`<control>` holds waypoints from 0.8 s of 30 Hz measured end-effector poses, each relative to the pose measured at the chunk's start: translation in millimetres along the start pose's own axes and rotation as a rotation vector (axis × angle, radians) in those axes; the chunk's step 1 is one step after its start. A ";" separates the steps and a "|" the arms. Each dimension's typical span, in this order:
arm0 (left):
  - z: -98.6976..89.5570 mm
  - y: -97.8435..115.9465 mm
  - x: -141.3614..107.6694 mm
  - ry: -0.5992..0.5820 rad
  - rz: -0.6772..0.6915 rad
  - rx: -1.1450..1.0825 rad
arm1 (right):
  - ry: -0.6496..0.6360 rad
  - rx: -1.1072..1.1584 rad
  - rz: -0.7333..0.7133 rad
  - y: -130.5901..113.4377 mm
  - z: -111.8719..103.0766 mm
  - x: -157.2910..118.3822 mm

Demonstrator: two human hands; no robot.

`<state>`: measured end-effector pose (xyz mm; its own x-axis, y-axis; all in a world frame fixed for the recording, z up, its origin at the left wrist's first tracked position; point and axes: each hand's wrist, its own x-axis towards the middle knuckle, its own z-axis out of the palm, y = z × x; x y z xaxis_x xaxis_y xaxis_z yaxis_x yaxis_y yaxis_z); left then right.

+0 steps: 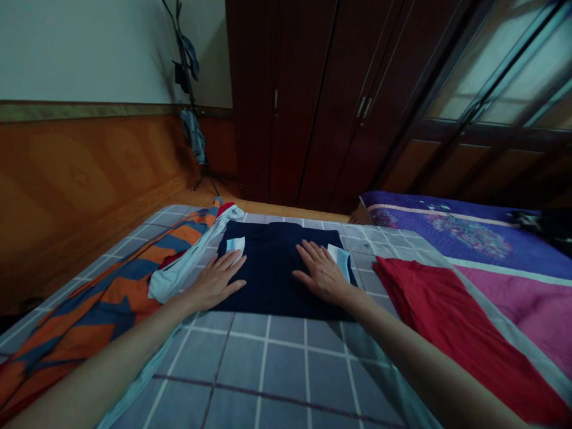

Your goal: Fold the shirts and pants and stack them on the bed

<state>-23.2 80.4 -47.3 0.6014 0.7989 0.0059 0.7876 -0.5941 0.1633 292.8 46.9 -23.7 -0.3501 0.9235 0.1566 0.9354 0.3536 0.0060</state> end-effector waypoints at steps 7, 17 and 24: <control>16.8 -8.6 1.2 0.074 0.012 0.011 | -0.052 -0.005 0.074 3.1 12.1 -69.2; 12.6 -3.7 -8.5 0.086 0.130 0.054 | 0.024 -0.023 0.329 24.5 21.0 -94.0; 13.9 1.0 -9.4 0.127 0.156 0.062 | 0.001 -0.010 0.537 35.3 -9.8 -95.4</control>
<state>-26.2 71.0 -60.8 0.6985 0.6995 0.1510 0.6951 -0.7133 0.0894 359.7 -30.2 -28.7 0.1781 0.9738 0.1411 0.9832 -0.1704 -0.0656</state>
